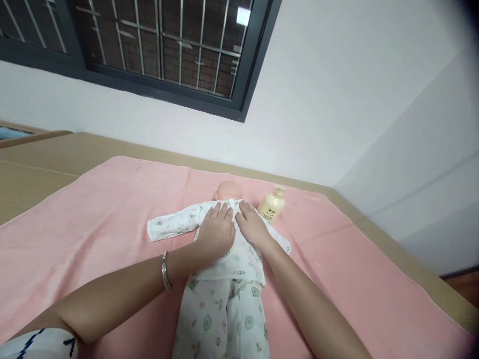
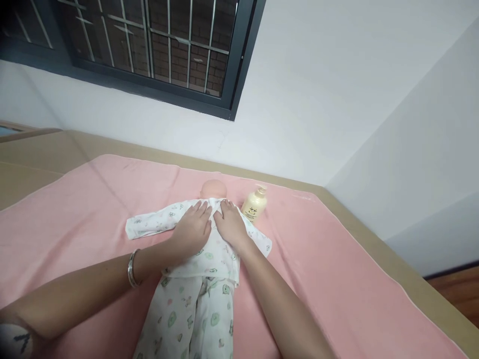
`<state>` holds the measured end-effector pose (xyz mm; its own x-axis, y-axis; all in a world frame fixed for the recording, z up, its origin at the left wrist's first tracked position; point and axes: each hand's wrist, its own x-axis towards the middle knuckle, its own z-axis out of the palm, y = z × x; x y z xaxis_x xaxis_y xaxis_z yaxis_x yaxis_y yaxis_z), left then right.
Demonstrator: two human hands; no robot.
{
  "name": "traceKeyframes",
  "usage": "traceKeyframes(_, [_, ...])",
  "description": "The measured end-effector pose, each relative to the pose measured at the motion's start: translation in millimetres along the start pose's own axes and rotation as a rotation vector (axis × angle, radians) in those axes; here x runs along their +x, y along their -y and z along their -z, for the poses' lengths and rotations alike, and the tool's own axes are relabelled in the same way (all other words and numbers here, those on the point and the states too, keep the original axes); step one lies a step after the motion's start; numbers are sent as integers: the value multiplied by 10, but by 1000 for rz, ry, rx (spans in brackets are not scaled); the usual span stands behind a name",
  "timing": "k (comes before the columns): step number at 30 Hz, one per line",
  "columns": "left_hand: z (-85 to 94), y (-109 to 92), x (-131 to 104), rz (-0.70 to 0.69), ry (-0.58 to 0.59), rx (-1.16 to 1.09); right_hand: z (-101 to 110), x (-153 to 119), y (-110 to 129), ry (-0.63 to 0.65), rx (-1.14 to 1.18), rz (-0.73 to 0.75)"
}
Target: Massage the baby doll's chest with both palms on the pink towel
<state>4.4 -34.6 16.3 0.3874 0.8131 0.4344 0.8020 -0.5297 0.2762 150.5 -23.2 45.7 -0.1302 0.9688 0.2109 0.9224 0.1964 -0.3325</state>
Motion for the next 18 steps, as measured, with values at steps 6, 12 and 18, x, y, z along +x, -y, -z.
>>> traceKeyframes(6, [44, 147, 165, 56, 41, -92, -28, -143, 157, -25, -75, 13])
traceKeyframes(12, [-32, 201, 199, 111, 15, -91, 0, -209, 234, -19, -34, 34])
traceKeyframes(18, [-57, 168, 159, 92, -13, -86, -83, -41, 30, -62, -32, 38])
